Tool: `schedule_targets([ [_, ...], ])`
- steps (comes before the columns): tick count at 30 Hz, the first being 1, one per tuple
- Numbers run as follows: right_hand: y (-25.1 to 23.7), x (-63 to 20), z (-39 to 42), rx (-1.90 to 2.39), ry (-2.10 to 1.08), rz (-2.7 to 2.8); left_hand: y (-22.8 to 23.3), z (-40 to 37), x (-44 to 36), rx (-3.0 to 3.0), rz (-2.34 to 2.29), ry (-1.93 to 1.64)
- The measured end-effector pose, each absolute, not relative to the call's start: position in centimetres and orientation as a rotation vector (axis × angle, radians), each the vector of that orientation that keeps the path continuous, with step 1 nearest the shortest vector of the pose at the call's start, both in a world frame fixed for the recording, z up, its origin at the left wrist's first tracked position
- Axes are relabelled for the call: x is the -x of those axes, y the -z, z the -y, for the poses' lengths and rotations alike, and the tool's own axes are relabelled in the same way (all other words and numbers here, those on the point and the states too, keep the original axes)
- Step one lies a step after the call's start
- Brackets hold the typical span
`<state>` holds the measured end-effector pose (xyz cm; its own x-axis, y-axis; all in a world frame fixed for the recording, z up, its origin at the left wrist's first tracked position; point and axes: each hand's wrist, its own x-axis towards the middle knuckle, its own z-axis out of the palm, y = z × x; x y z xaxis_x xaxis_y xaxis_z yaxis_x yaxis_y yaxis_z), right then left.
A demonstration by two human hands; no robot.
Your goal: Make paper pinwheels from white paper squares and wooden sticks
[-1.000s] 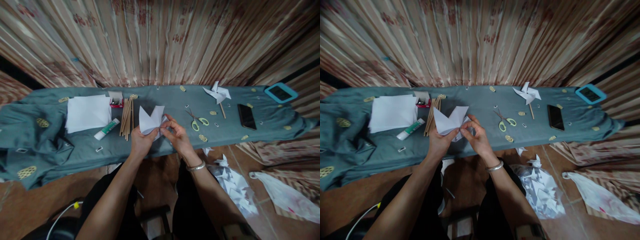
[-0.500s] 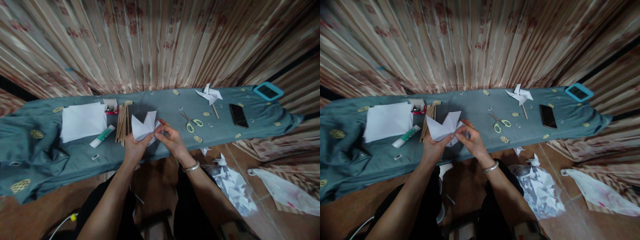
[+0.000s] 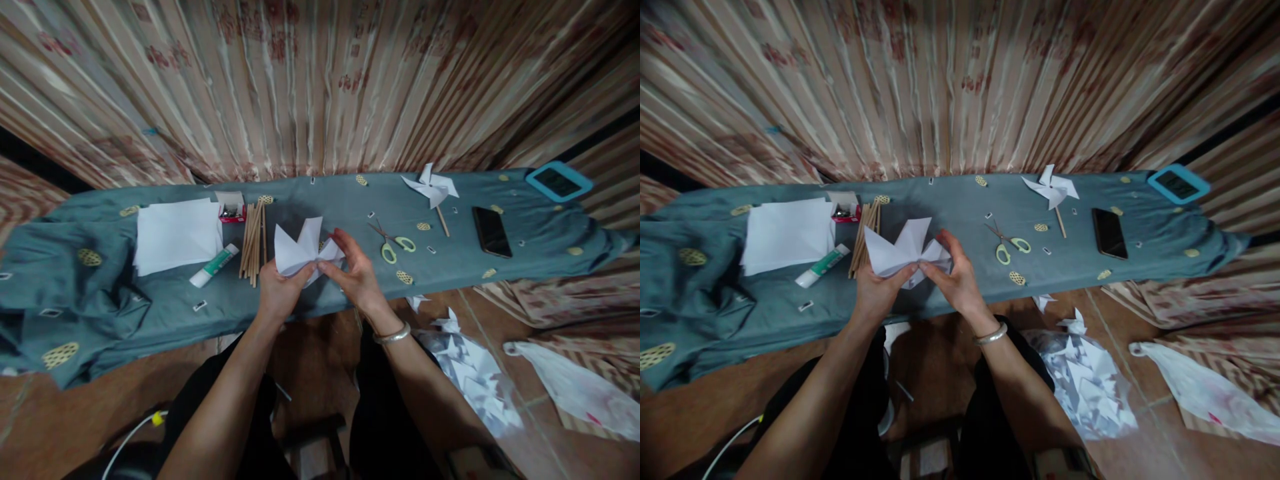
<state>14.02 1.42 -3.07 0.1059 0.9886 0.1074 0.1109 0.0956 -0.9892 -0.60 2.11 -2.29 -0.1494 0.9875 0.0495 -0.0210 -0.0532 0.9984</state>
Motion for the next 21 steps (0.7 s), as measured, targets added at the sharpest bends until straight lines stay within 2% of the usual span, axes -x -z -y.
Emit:
schedule_targets([
  [21,1.5,-15.1,-0.8,1.249,-1.250,1.256,3.2,-1.7,0.9,-1.211,-1.259,-1.298],
])
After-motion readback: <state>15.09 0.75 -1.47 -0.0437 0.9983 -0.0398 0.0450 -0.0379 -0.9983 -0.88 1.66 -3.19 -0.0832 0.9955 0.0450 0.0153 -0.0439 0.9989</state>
